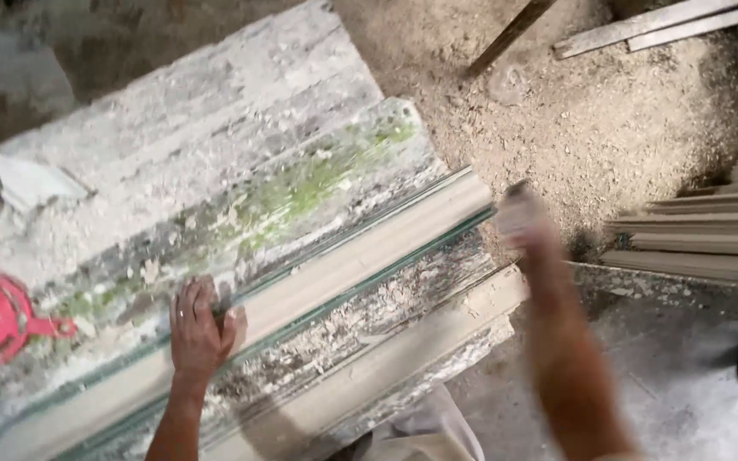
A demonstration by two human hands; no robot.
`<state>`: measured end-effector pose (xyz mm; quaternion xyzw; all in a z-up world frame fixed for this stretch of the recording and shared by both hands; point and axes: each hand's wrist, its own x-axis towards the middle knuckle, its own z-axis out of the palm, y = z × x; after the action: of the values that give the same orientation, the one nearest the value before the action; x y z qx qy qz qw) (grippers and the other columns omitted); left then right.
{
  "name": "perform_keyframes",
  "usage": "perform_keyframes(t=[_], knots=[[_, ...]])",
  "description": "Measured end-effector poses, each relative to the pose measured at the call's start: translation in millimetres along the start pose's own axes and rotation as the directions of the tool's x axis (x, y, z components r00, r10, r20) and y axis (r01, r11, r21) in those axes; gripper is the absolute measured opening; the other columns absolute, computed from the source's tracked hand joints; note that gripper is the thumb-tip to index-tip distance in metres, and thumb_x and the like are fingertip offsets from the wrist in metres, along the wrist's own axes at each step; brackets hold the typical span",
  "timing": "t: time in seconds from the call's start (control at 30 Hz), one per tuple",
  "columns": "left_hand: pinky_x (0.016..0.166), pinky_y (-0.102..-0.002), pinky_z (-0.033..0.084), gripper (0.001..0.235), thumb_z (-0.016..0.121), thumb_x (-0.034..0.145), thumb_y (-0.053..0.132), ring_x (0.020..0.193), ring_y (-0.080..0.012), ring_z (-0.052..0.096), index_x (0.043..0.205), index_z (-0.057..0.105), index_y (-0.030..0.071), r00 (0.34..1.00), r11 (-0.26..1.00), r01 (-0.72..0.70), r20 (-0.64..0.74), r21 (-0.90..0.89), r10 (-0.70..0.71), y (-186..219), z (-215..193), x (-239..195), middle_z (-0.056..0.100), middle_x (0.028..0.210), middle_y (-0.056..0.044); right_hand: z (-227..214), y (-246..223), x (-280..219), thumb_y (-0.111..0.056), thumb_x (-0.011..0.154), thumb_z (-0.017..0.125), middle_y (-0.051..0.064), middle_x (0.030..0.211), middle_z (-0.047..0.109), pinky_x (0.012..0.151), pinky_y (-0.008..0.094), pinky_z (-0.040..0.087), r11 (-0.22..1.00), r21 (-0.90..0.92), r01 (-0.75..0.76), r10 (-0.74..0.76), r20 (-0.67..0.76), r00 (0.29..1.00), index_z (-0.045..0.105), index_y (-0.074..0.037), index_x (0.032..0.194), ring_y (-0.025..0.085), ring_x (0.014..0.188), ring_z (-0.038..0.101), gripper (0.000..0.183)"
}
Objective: Smoothing the edges and surfaces of decorative plaster moldings using a hand scraper.
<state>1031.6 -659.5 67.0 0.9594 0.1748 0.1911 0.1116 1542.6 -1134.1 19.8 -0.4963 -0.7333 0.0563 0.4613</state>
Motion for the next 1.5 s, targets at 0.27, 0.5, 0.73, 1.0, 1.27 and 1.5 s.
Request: perform_keyframes(t=[0.27,0.5,0.73,1.0,1.27,1.5], knots=[[0.117,-0.056,0.043,0.062,0.046,0.098,0.047,0.134,-0.0409,0.060,0.140,0.057,0.002,0.993,0.992,0.038,-0.119,0.118,-0.024,-11,20,-4,0.059,0.140,-0.021,-76,-103,41,-0.058,0.108,0.046,0.007,0.098,0.067,0.063,0.043,0.049,-0.109,-0.793,-0.600,0.978,-0.193,0.077,0.068,-0.024,0.123,0.028,0.085,0.060,0.043],[0.115,-0.055,0.043,0.060,0.047,0.098,0.044,0.133,-0.0405,0.060,0.140,0.056,0.004,0.992,0.992,0.056,-0.119,0.114,-0.042,-6,15,1,0.059,0.138,-0.020,42,-111,232,-0.023,0.106,0.041,0.005,0.101,0.063,0.061,0.030,0.062,0.563,-0.804,-0.193,0.824,0.562,0.064,0.052,-0.025,0.135,0.017,0.083,0.070,0.031],[0.115,-0.054,0.044,0.060,0.049,0.097,0.046,0.133,-0.0394,0.061,0.139,0.059,0.004,0.988,0.991,0.071,-0.142,0.118,-0.054,-12,25,-4,0.061,0.139,-0.018,92,-108,256,-0.014,0.103,0.046,0.015,0.122,0.062,0.079,0.051,0.062,0.682,-0.698,-0.221,0.694,0.712,-0.109,0.051,-0.021,0.129,0.034,0.105,0.068,0.027],[0.115,-0.053,0.043,0.059,0.047,0.100,0.045,0.134,-0.0396,0.060,0.139,0.058,0.003,0.983,0.991,0.080,-0.175,0.106,-0.061,-7,13,0,0.061,0.139,-0.020,-201,-55,35,-0.001,0.095,0.065,0.018,0.118,0.072,0.111,0.057,0.035,0.724,-0.469,0.505,0.570,0.820,-0.056,0.069,-0.010,0.090,0.028,0.115,0.066,0.011],[0.114,-0.054,0.045,0.056,0.049,0.098,0.042,0.131,-0.0401,0.063,0.137,0.059,0.003,0.987,0.986,0.100,-0.142,0.137,-0.081,-13,23,-9,0.063,0.134,-0.019,-65,-73,180,-0.053,0.106,0.038,0.002,0.073,0.065,0.049,0.028,0.052,0.535,-0.800,-0.272,0.840,0.537,0.074,0.063,-0.023,0.121,0.012,0.048,0.059,0.042],[0.112,-0.056,0.045,0.056,0.048,0.101,0.044,0.129,-0.0413,0.062,0.137,0.059,0.003,0.982,0.985,0.134,-0.146,0.108,-0.117,-5,19,-4,0.063,0.134,-0.020,-79,-37,200,-0.067,0.102,0.028,-0.005,0.086,0.069,0.058,0.010,0.052,0.569,-0.787,0.239,0.822,0.545,-0.165,0.059,-0.036,0.127,-0.002,0.061,0.062,0.051]])
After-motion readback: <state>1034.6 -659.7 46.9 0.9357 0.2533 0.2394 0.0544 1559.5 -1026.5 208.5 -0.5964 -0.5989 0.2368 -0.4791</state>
